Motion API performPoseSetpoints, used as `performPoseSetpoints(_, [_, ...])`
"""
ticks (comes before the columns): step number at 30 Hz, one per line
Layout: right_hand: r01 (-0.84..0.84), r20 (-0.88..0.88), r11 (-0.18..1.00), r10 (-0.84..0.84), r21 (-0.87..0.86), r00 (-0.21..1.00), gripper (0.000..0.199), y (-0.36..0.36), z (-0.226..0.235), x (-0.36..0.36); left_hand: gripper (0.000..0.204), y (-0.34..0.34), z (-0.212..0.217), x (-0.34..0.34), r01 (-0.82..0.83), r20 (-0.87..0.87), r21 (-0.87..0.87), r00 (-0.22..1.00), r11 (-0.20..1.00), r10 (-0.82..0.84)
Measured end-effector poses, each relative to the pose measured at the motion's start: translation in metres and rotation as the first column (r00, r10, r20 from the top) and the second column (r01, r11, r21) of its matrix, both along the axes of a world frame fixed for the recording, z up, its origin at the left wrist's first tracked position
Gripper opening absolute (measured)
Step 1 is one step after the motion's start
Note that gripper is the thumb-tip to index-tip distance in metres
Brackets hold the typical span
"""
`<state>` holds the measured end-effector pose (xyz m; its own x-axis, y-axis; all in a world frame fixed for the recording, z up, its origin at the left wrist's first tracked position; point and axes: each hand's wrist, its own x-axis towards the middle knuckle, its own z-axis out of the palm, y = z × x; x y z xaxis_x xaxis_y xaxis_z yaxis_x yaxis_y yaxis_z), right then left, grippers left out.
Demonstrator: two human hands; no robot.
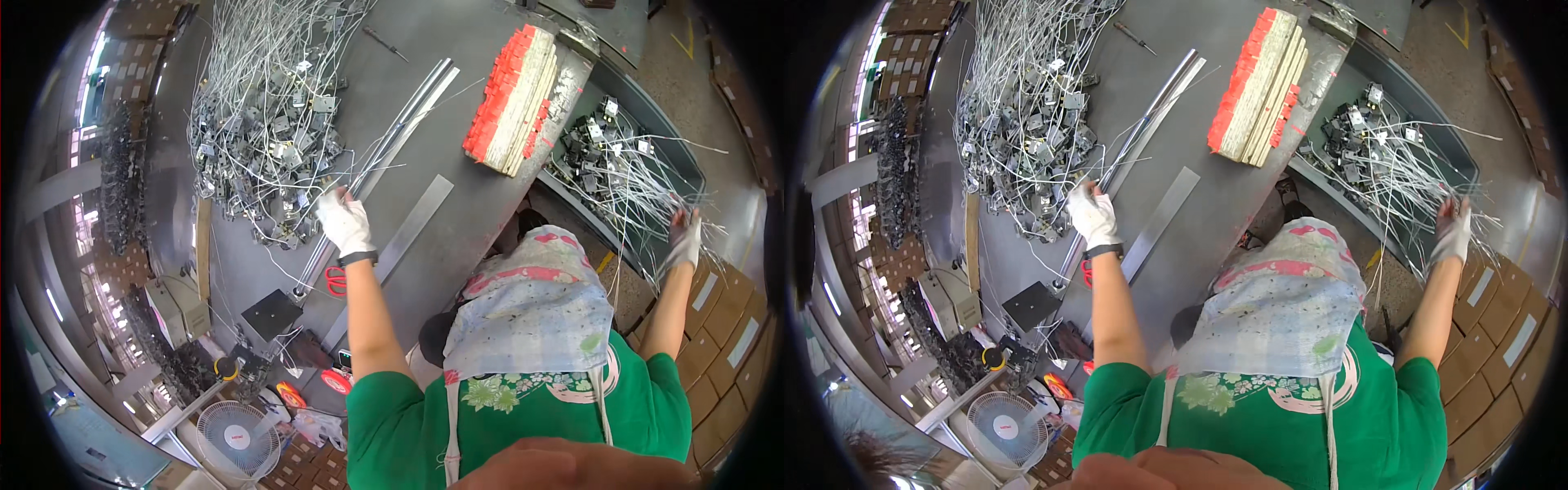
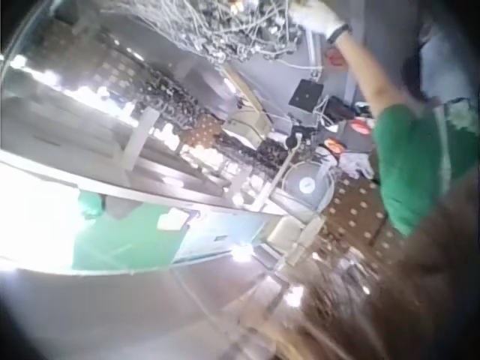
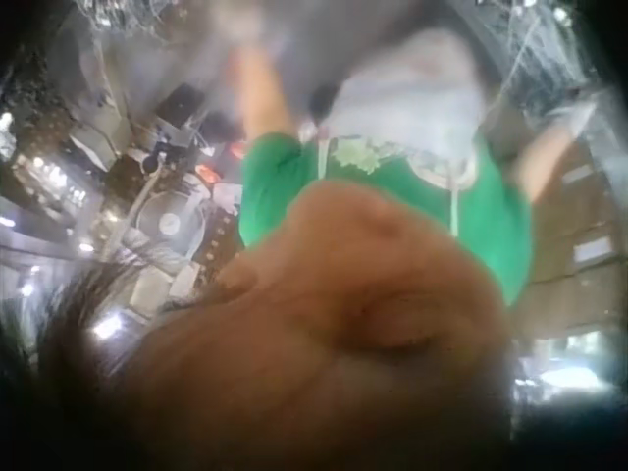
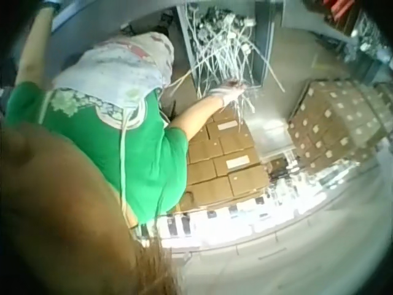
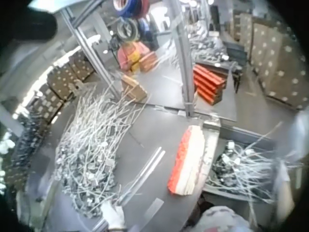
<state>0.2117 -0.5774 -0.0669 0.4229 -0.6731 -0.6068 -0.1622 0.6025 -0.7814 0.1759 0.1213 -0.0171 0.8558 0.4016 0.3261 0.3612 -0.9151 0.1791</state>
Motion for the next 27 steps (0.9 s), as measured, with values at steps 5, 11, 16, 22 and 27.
performPoseSetpoints(5, [-0.299, 0.160, 0.953, 0.302, -0.042, 0.940, 0.024, 0.045, -0.012, -0.004, 0.012, 0.015, -0.010, 0.002, 0.153, -0.107, 0.073, 0.984, 0.985, -0.145])
performPoseSetpoints(11, [-0.699, 0.054, 0.707, 0.706, -0.105, 0.706, 0.043, 0.237, 0.052, 0.019, 0.016, 0.011, 0.028, 0.015, 0.337, 0.034, -0.082, 0.941, 0.938, -0.336])
performPoseSetpoints(16, [-0.923, 0.081, 0.303, 0.953, -0.236, 0.292, 0.030, 0.337, 0.077, -0.007, 0.017, 0.025, -0.010, 0.012, 0.301, 0.079, -0.221, 0.954, 0.928, -0.290])
performPoseSetpoints(22, [-0.959, 0.147, 0.201, 0.974, -0.202, 0.173, 0.033, 0.359, 0.100, -0.035, 0.011, 0.029, 0.013, 0.013, 0.313, -0.006, -0.284, 0.945, 0.906, -0.328])
performPoseSetpoints(27, [-0.951, 0.182, 0.222, 0.966, -0.215, 0.185, 0.034, 0.377, 0.114, -0.049, 0.030, -0.069, 0.060, -0.009, 0.698, 0.242, -0.391, 0.707, 0.600, -0.665])
